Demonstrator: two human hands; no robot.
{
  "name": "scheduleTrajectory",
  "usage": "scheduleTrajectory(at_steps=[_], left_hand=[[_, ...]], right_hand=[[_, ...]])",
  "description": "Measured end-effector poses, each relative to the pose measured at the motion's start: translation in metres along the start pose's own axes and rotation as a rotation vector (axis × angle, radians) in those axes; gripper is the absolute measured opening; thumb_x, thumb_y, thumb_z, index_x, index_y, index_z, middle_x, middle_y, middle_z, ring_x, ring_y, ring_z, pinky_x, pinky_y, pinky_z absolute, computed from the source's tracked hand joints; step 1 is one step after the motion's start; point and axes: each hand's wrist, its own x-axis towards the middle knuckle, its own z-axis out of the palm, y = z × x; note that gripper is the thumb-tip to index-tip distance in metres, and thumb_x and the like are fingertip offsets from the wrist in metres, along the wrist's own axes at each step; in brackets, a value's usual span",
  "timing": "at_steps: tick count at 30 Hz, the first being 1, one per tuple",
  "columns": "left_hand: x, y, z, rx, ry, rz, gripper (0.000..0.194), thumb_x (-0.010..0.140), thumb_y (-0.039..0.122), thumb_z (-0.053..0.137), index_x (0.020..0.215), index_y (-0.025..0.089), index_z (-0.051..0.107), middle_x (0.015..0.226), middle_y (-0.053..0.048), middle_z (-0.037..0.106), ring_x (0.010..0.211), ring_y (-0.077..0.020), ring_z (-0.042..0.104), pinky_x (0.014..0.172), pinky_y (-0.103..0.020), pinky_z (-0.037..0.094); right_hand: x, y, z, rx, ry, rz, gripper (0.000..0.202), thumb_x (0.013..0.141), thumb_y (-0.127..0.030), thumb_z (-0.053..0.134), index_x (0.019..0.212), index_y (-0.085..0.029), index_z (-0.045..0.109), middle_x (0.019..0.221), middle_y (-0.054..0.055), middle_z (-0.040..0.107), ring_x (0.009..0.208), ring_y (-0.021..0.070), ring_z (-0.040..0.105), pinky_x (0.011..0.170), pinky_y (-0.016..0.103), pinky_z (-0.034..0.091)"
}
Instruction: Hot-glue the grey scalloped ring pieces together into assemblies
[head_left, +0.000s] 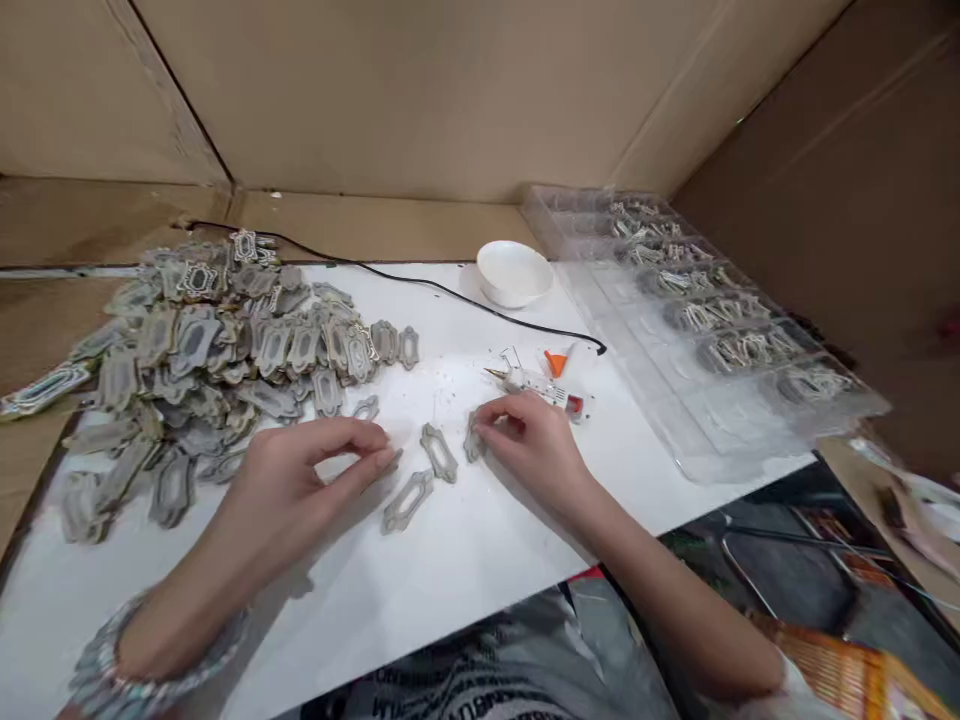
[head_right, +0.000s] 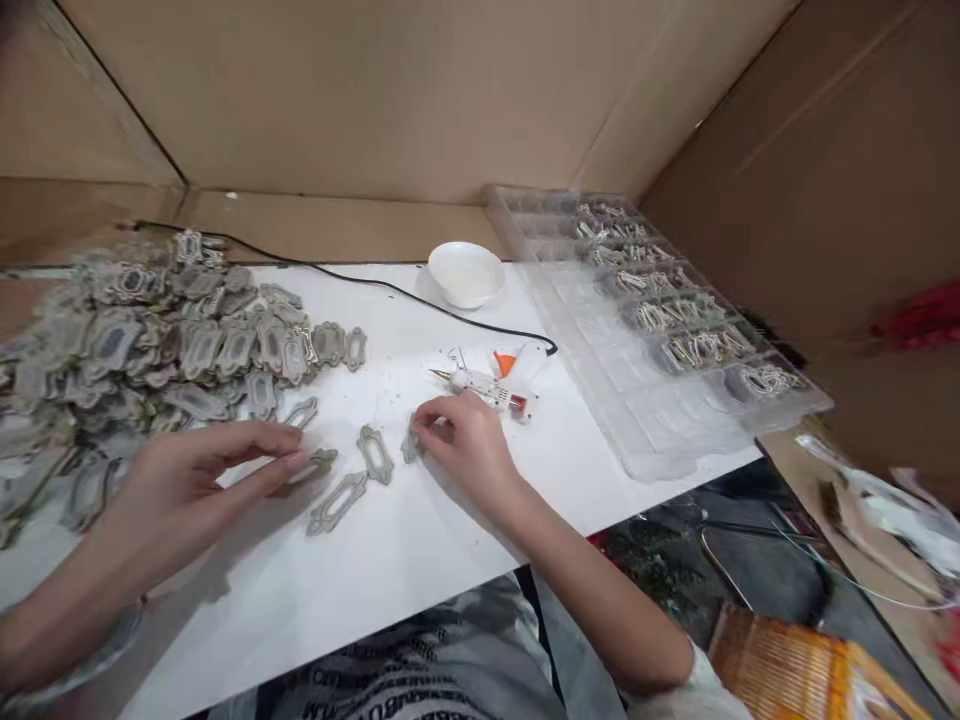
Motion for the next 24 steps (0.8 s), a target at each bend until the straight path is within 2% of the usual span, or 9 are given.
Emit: scheduleTrajectory(at_steps=[4,7,11,15,17,21,24], left_hand=[[0.000,0.000,0.000,-0.007,0.021,0.024,0.021,0.082,0.042,0.066,0.072,0.026,0.076,0.077,-0.001,0.077,0.070,-0.0183,0.071,0.061,-0.024,0.056],[0.000,0.000,0.000,-0.006,0.027,0.031,0.021,0.081,0.043,0.066,0.073,0.026,0.076,0.078,-0.002,0.078,0.071,-0.0200,0.072,0.058,-0.025,0.055],[0.000,0.001,0.001,0.000,0.024,0.035,0.019,0.081,0.041,0.067,0.074,0.027,0.077,0.079,-0.001,0.078,0.072,-0.0194,0.072,0.055,-0.023,0.053],[0.000,0.003,0.001,-0.045,-0.036,0.046,0.015,0.081,0.037,0.068,0.073,0.027,0.076,0.077,0.000,0.077,0.070,-0.0171,0.071,0.052,-0.021,0.050],[-0.001,0.004,0.000,-0.086,-0.093,0.042,0.016,0.082,0.036,0.068,0.072,0.026,0.075,0.076,0.000,0.077,0.069,-0.0163,0.070,0.055,-0.020,0.050],[-0.002,0.003,-0.002,-0.185,-0.182,0.027,0.019,0.085,0.038,0.067,0.073,0.025,0.075,0.076,0.000,0.076,0.067,-0.0148,0.068,0.058,-0.021,0.050],[-0.002,0.002,-0.003,-0.219,-0.225,0.028,0.019,0.086,0.037,0.066,0.073,0.025,0.074,0.072,0.001,0.074,0.066,-0.0136,0.066,0.060,-0.020,0.049]], right_hand=[[-0.002,0.000,-0.002,-0.086,-0.005,-0.130,0.014,0.081,-0.007,0.072,0.084,-0.020,0.071,0.083,0.002,0.073,0.081,0.0200,0.061,0.074,0.032,0.047],[-0.002,0.003,-0.001,-0.116,0.028,-0.154,0.011,0.082,-0.013,0.074,0.089,-0.021,0.072,0.093,0.006,0.071,0.089,0.0227,0.063,0.077,0.035,0.050],[-0.002,0.004,-0.003,-0.100,0.092,-0.137,0.012,0.083,-0.020,0.075,0.094,-0.020,0.071,0.096,0.008,0.067,0.090,0.0227,0.064,0.076,0.035,0.052],[-0.002,-0.008,-0.008,-0.001,0.171,-0.114,0.008,0.091,-0.021,0.066,0.097,-0.021,0.071,0.095,0.006,0.068,0.086,0.0196,0.065,0.067,0.031,0.050],[-0.001,-0.020,-0.010,0.056,0.126,-0.158,0.010,0.094,-0.020,0.062,0.096,-0.022,0.071,0.093,0.004,0.070,0.086,0.0186,0.065,0.070,0.031,0.050],[-0.001,-0.044,-0.009,0.237,-0.109,-0.317,0.010,0.096,-0.022,0.063,0.098,-0.020,0.072,0.093,0.003,0.075,0.088,0.0163,0.067,0.080,0.031,0.051],[0.001,-0.055,-0.005,0.316,-0.180,-0.326,0.010,0.096,-0.023,0.064,0.099,-0.019,0.072,0.094,0.003,0.076,0.089,0.0148,0.067,0.080,0.029,0.050]])
